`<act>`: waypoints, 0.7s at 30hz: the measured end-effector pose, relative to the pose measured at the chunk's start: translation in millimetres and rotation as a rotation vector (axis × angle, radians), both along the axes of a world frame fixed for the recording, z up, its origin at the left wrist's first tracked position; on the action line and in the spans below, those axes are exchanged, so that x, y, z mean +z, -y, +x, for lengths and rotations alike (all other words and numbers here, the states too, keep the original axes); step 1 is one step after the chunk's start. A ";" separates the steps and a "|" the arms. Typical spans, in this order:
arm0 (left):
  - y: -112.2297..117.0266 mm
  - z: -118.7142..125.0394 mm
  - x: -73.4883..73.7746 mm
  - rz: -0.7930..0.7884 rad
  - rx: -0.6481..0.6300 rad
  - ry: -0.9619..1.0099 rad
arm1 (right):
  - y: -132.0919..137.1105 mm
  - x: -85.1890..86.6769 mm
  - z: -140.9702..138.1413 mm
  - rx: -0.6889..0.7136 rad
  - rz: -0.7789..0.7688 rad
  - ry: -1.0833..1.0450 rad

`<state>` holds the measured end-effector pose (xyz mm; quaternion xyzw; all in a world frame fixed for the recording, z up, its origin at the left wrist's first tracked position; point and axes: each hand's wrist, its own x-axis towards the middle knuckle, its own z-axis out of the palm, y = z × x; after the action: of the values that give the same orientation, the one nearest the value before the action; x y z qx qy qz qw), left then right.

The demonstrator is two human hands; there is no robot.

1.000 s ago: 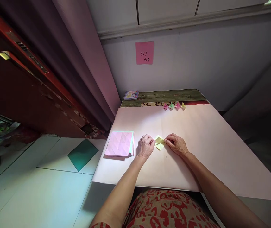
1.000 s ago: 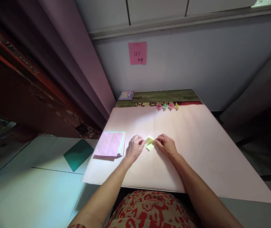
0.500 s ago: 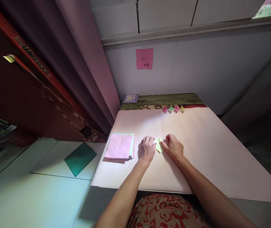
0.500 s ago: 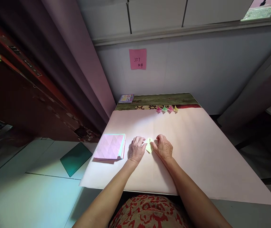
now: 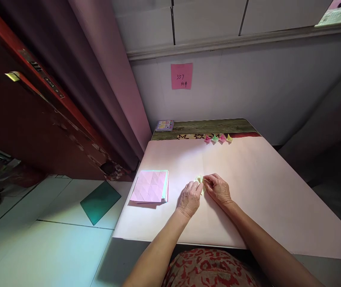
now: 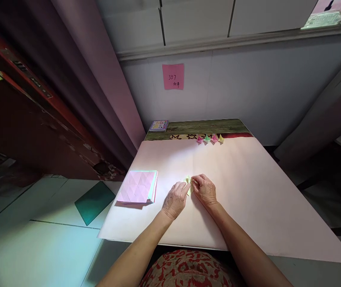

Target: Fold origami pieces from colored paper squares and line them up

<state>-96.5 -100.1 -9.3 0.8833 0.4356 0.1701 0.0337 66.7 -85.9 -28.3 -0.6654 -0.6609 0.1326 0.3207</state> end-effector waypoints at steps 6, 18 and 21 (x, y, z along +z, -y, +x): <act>-0.6 0.7 -0.7 0.018 -0.004 -0.017 | -2.4 1.8 0.0 -0.025 -0.040 -0.019; -0.9 1.8 0.8 0.061 0.007 -0.037 | 4.0 3.5 2.7 0.082 0.025 0.060; -1.5 1.2 -0.3 0.075 0.012 -0.054 | 6.4 9.0 -0.3 0.143 0.002 0.274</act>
<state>-95.3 -98.6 -9.6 0.8856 0.4349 0.1628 -0.0122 66.4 -92.3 -19.4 -0.6284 -0.7441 0.0624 0.2180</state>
